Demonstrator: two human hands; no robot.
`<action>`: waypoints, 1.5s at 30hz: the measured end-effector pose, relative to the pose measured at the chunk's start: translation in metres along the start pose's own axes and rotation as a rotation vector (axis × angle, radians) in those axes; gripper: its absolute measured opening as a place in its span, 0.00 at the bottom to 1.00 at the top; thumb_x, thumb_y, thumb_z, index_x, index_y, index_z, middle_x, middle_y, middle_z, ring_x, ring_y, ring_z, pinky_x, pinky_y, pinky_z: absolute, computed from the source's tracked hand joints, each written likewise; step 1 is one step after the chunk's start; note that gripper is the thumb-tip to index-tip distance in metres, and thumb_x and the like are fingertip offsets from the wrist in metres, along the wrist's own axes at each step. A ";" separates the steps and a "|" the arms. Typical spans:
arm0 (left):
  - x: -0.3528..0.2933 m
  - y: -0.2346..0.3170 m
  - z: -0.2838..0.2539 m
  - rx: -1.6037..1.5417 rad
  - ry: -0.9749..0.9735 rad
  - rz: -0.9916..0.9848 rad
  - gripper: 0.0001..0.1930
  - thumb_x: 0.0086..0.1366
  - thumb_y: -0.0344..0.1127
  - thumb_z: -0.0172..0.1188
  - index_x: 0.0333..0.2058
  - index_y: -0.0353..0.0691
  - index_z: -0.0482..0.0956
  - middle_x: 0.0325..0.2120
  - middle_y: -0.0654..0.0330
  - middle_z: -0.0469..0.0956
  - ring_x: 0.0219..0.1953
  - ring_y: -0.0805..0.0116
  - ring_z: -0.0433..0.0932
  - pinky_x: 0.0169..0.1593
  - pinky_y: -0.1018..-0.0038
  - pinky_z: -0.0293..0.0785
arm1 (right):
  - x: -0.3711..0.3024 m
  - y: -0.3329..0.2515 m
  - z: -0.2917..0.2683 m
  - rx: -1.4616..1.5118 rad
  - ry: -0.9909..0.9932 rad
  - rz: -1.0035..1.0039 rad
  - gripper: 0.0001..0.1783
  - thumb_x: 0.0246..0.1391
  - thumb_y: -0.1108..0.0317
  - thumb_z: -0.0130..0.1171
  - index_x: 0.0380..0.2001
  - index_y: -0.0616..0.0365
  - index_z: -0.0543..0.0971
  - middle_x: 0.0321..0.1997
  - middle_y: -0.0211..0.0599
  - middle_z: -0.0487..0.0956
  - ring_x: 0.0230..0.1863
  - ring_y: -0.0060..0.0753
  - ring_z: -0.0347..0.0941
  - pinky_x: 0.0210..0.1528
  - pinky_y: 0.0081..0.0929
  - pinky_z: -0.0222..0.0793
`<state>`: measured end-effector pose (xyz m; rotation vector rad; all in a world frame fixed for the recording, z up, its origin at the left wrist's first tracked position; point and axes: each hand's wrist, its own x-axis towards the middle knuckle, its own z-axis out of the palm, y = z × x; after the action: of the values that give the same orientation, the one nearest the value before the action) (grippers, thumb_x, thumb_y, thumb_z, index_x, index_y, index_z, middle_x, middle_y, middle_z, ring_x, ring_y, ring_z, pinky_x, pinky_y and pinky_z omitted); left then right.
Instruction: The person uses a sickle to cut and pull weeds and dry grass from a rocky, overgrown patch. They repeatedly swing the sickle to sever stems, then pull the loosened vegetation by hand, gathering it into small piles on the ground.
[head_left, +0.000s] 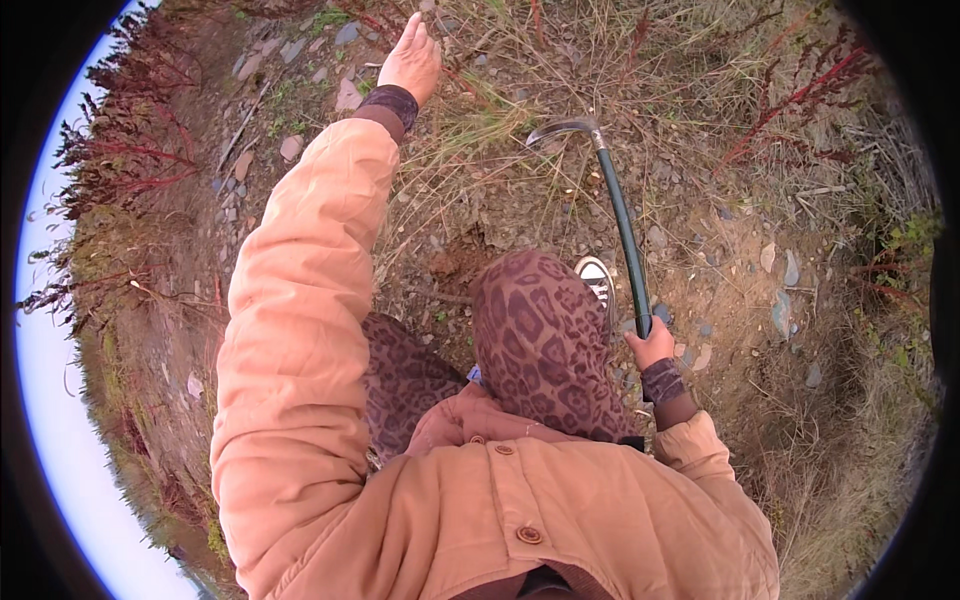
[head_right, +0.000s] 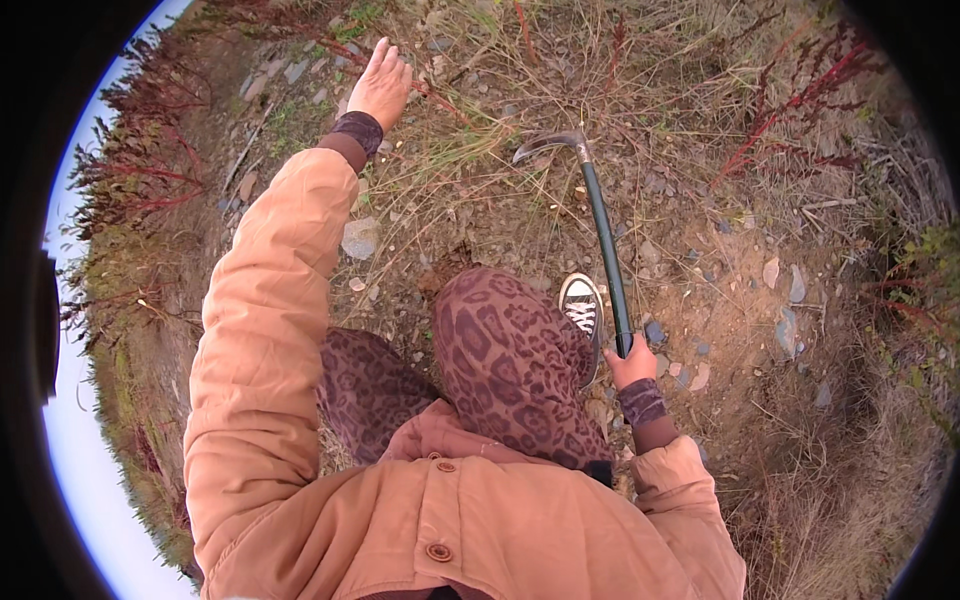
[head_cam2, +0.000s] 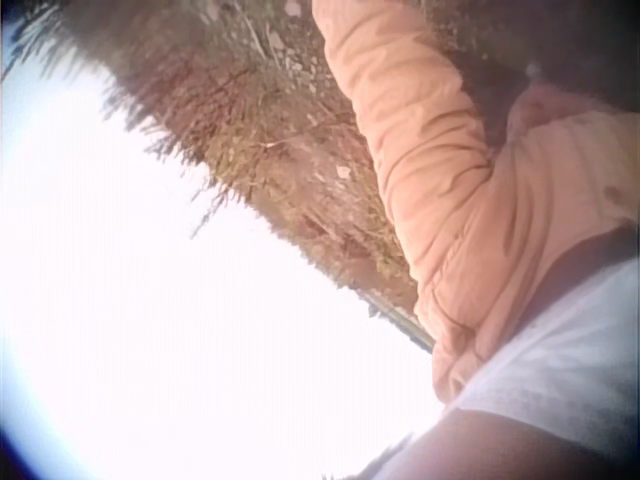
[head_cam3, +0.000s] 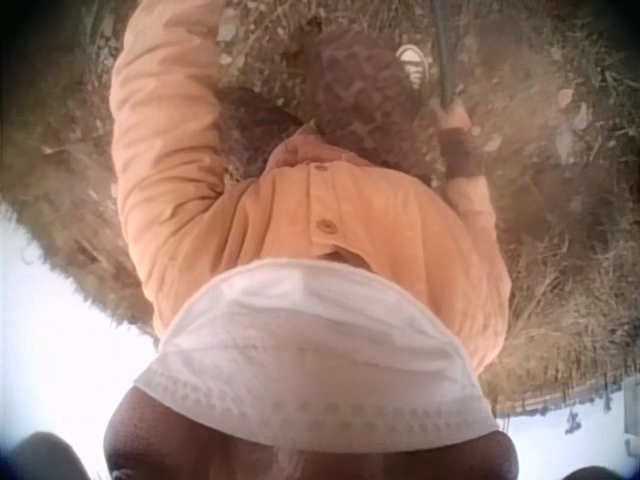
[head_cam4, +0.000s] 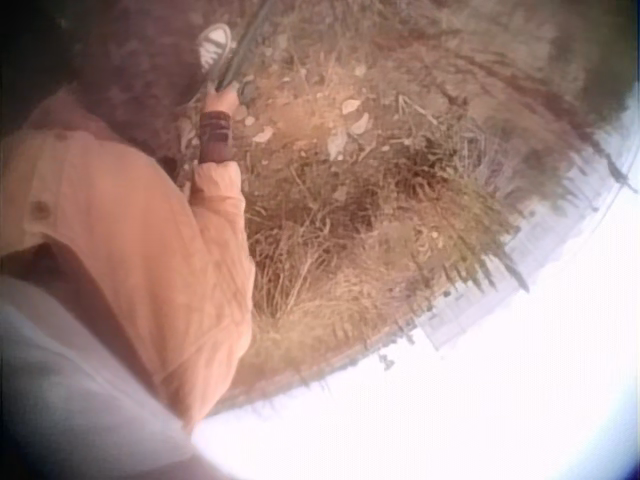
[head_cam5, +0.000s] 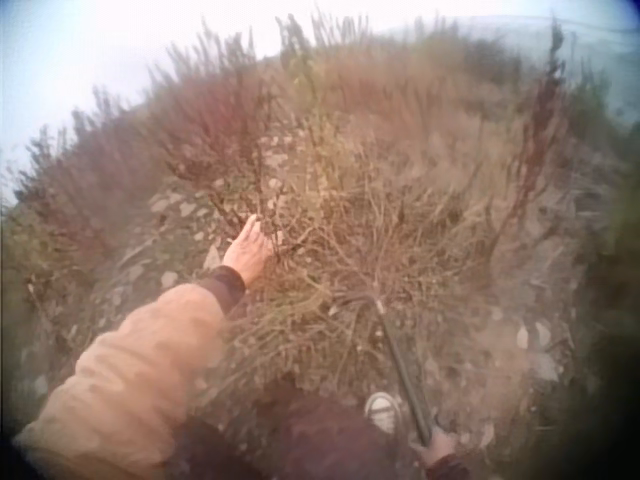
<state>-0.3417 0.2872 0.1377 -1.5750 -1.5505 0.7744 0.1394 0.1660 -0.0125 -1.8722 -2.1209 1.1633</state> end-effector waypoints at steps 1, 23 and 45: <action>-0.003 -0.001 0.003 -0.057 0.003 -0.008 0.10 0.54 0.33 0.45 0.34 0.41 0.72 0.32 0.59 0.71 0.50 0.63 0.63 0.63 0.60 0.36 | 0.007 -0.002 0.003 -0.017 0.006 -0.016 0.22 0.34 0.61 0.65 0.30 0.64 0.69 0.24 0.48 0.74 0.28 0.50 0.72 0.31 0.37 0.67; -0.126 0.051 0.021 -0.342 -0.160 -0.124 0.08 0.52 0.30 0.48 0.22 0.44 0.78 0.19 0.63 0.74 0.37 0.65 0.70 0.62 0.52 0.35 | 0.003 -0.070 -0.007 0.439 -0.491 0.107 0.07 0.41 0.74 0.55 0.24 0.61 0.67 0.12 0.29 0.67 0.09 0.22 0.62 0.11 0.22 0.58; -0.349 -0.046 0.050 -0.343 -0.391 -0.400 0.07 0.53 0.30 0.48 0.25 0.47 0.75 0.21 0.64 0.70 0.39 0.65 0.68 0.60 0.44 0.37 | -0.051 -0.048 -0.034 0.029 -0.161 -0.032 0.12 0.36 0.70 0.59 0.25 0.62 0.67 0.13 0.36 0.69 0.12 0.30 0.68 0.15 0.27 0.63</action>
<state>-0.4326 -0.0561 0.1172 -1.3187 -2.2979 0.6354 0.1313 0.1390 0.0602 -1.7809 -2.1925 1.3734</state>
